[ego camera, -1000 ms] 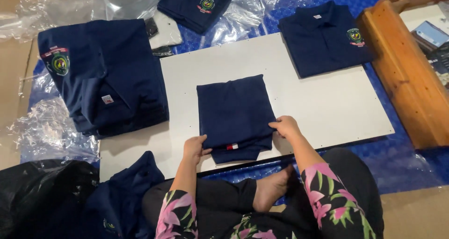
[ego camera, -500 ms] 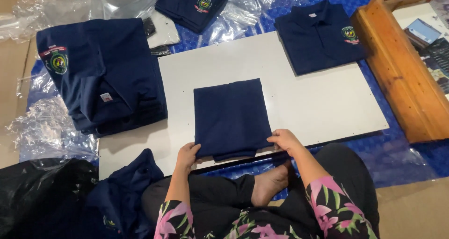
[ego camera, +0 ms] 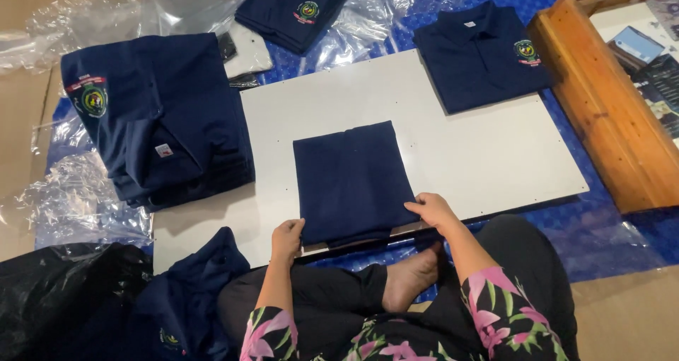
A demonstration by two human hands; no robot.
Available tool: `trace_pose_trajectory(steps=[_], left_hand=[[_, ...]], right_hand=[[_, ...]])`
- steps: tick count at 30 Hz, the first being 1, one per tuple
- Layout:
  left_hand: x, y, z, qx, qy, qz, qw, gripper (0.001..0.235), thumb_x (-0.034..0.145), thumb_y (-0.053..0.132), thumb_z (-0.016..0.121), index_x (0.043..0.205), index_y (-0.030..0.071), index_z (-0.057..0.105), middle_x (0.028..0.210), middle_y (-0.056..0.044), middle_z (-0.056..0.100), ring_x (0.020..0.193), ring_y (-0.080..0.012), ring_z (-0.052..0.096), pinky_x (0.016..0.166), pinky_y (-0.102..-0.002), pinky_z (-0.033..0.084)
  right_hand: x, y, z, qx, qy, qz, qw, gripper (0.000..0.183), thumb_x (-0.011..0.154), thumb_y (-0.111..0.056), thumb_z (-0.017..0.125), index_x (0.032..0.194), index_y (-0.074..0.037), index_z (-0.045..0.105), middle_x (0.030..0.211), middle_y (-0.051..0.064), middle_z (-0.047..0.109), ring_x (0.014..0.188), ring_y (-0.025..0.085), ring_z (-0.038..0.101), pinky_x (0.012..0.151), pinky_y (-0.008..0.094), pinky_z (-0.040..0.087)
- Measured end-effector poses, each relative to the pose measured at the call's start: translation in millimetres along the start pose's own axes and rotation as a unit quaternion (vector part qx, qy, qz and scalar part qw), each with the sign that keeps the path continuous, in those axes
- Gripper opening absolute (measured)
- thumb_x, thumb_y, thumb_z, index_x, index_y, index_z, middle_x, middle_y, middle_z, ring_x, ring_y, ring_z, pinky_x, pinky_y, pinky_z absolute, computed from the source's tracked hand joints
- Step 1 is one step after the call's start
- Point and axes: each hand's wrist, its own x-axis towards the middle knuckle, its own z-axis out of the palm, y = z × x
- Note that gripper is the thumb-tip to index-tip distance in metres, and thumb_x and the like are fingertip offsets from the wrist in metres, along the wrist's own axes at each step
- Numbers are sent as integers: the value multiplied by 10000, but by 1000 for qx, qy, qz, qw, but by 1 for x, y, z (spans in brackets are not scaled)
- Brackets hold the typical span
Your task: Folding navy blue polo shirts using a white board as a template while sitting on the floor.
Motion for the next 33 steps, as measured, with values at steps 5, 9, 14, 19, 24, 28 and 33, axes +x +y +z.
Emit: trace_pose_trajectory(steps=[5,9,14,19,24,28,33], left_hand=[[34,-35,1,-261,-22,11,965,230,974,227,664,1035,12,717,746,-77,669,635,-170,651,600,-271,557],[35,-40,2,-124,-52,-15,991,257,908,244,721,970,-5,724,607,-167,629,446,-257,649,409,-363,569],[34,-42,5,-19,-42,-4,999,345,853,322,797,997,9,774,708,-169,695,502,-264,697,378,-386,606],[23,-31,2,136,-12,26,990,467,781,505,830,1004,96,813,873,-117,775,898,-329,756,786,-437,612],[25,-25,10,168,1,36,985,555,812,501,805,1136,51,783,1036,-165,782,1080,-380,717,930,-476,582],[1,-1,0,218,-91,20,972,506,743,439,815,926,-31,779,674,-185,723,843,-354,764,862,-436,573],[54,18,0,99,6,-19,995,520,854,497,722,1055,24,801,872,-185,777,834,-306,769,766,-419,604]], right_hand=[[-6,-4,-17,183,-72,5,980,247,805,-252,839,829,-73,671,634,18,497,518,132,513,492,181,371],[21,31,-13,94,-94,20,991,317,756,-273,899,807,-38,692,616,80,582,481,168,576,460,237,439],[26,34,-9,54,-92,15,994,301,726,-195,904,847,19,730,667,143,659,478,176,620,481,268,517],[24,28,-12,39,-82,27,995,428,644,-269,972,877,23,762,705,171,689,548,217,683,505,286,560],[10,4,0,-71,-47,-11,996,533,703,-445,929,918,20,780,723,176,706,638,277,723,534,358,594],[4,-7,-10,-248,-100,-37,963,563,700,-485,880,937,16,781,854,211,767,866,373,763,754,442,610],[8,-66,-22,-119,-7,-11,993,606,849,-590,709,1127,-56,780,1074,179,777,1089,374,713,933,466,548]])
